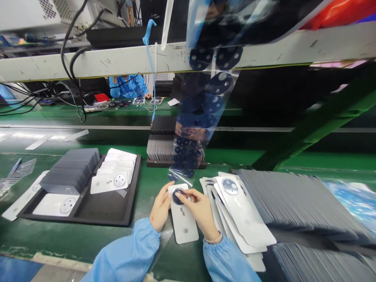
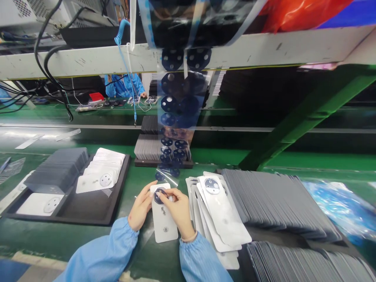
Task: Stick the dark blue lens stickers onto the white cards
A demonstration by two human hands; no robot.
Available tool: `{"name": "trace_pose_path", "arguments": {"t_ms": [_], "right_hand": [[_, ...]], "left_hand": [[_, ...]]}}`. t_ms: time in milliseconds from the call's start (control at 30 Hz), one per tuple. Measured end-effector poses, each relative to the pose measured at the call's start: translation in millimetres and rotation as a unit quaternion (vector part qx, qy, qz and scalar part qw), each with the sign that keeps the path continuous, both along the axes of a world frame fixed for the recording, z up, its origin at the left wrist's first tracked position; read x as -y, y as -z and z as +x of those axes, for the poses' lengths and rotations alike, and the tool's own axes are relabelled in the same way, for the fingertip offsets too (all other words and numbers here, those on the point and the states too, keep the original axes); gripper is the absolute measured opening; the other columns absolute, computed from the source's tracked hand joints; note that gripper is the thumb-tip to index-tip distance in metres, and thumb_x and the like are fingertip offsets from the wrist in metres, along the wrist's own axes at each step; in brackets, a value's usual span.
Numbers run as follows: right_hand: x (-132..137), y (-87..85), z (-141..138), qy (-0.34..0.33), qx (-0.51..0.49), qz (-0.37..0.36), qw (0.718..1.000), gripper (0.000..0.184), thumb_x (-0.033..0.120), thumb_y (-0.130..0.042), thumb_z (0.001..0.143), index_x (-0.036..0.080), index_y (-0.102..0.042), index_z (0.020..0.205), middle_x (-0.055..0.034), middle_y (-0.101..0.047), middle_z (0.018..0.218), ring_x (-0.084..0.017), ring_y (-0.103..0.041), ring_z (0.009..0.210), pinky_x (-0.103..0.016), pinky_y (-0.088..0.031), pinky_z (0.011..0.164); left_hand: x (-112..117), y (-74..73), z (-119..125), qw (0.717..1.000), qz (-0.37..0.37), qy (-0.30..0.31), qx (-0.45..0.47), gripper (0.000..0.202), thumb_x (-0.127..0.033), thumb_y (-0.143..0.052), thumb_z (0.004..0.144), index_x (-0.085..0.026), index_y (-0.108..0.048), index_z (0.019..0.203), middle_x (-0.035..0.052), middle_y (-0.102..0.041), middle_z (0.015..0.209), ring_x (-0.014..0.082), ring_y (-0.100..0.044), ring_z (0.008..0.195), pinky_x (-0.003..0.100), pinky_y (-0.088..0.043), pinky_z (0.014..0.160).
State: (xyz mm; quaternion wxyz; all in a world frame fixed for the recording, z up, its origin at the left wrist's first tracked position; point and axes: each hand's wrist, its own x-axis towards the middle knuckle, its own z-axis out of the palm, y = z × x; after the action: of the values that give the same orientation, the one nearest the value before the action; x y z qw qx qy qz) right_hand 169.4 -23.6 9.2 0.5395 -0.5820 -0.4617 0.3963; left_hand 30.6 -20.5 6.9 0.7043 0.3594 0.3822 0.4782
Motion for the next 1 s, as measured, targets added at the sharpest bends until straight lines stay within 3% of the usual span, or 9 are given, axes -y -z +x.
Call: {"name": "trace_pose_path", "arguments": {"t_ms": [500,667,1000], "right_hand": [[1,7.3,-4,0.022,0.002,-0.012,1.0,0.034,0.05,-0.079,0.063,0.018,-0.074,0.075,-0.0044,-0.069,0.066,-0.017,-0.05,0.059,-0.031,-0.039,0.058],[2,7.2,-5,0.037,0.033,-0.012,0.999,0.034,0.051,-0.077,0.065,0.019,-0.073,0.075,-0.0042,-0.067,0.065,-0.017,-0.046,0.059,-0.031,-0.037,0.057],[2,10.4,-7,0.041,0.059,0.016,0.997,0.03,0.049,-0.075,0.066,0.021,-0.072,0.074,-0.0034,-0.066,0.066,-0.018,-0.049,0.061,-0.031,-0.038,0.059]], "left_hand": [[-1,2.0,1,1.0,-0.003,-0.001,0.007,0.06,-0.045,-0.069,0.08,-0.018,-0.051,0.13,0.013,-0.072,0.111,0.0282,-0.066,0.105,0.037,-0.05,0.089],[0,2.9,2,1.0,0.002,-0.006,0.01,0.058,-0.044,-0.069,0.08,-0.02,-0.052,0.13,0.0128,-0.071,0.112,0.0281,-0.066,0.106,0.037,-0.05,0.089],[0,7.8,1,1.0,0.011,-0.006,-0.003,0.056,-0.042,-0.068,0.08,-0.02,-0.053,0.129,0.0124,-0.07,0.113,0.0282,-0.065,0.106,0.037,-0.05,0.089]]}}
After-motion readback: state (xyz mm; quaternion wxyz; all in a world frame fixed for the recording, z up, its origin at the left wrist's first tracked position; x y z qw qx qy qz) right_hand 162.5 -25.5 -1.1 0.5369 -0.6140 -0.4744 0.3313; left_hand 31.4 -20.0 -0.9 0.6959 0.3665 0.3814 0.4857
